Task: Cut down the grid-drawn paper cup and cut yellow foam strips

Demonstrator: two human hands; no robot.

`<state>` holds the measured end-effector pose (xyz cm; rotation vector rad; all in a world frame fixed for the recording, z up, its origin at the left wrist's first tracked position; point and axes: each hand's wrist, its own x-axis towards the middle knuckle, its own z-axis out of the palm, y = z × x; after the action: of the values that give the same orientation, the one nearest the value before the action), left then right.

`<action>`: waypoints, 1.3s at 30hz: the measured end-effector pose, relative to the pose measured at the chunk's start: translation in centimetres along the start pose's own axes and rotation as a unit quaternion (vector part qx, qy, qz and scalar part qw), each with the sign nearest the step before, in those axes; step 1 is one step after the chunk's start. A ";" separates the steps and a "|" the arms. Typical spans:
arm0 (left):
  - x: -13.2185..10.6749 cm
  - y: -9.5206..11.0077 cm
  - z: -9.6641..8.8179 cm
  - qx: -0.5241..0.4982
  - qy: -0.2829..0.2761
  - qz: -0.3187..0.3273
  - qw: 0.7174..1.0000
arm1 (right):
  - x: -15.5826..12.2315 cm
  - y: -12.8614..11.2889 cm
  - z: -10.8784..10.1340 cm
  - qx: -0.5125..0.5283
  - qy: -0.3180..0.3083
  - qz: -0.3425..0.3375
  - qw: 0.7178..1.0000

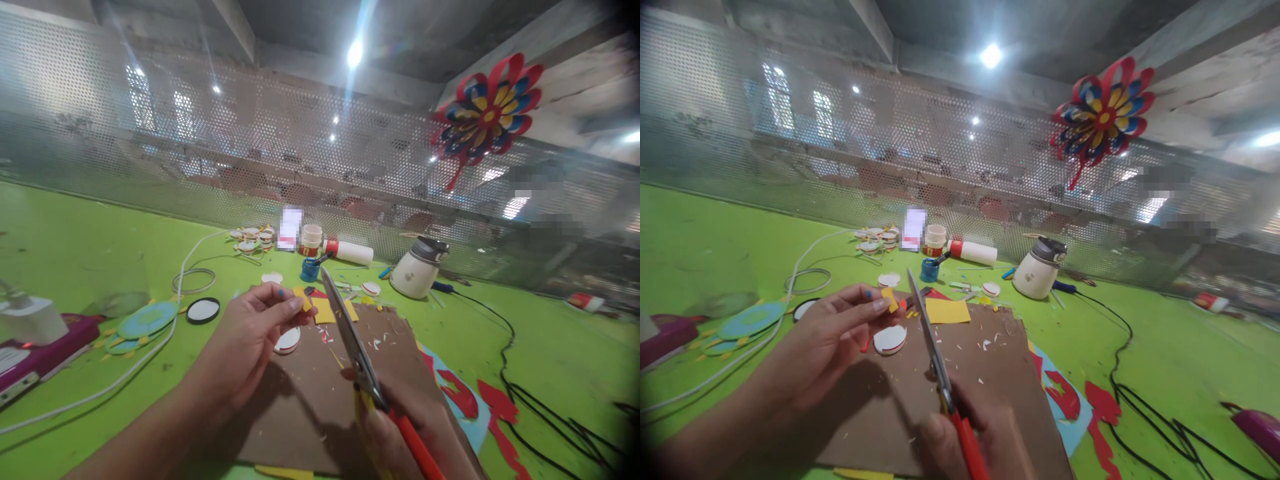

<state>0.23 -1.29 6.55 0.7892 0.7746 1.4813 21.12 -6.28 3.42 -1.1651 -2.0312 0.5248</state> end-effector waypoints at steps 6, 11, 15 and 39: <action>1.1 -0.2 -0.4 -0.004 0.025 0.026 0.999 | 0.8 1.9 -1.8 -0.265 -0.077 0.094 0.956; 1.5 -1.1 -0.5 0.000 0.003 0.022 1.000 | -0.2 4.4 -4.0 -0.316 -0.153 0.108 0.930; 1.9 -1.8 -0.7 0.004 -0.006 0.014 1.000 | -0.3 6.0 -5.5 -0.323 -0.196 0.105 0.920; 1.4 -2.9 -0.7 0.060 -0.121 -0.042 0.990 | 7.4 1.0 2.3 0.084 -0.004 0.057 0.995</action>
<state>1.20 0.24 3.77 0.9953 0.7084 1.2453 17.55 0.59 4.12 -1.1819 -1.8941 0.7439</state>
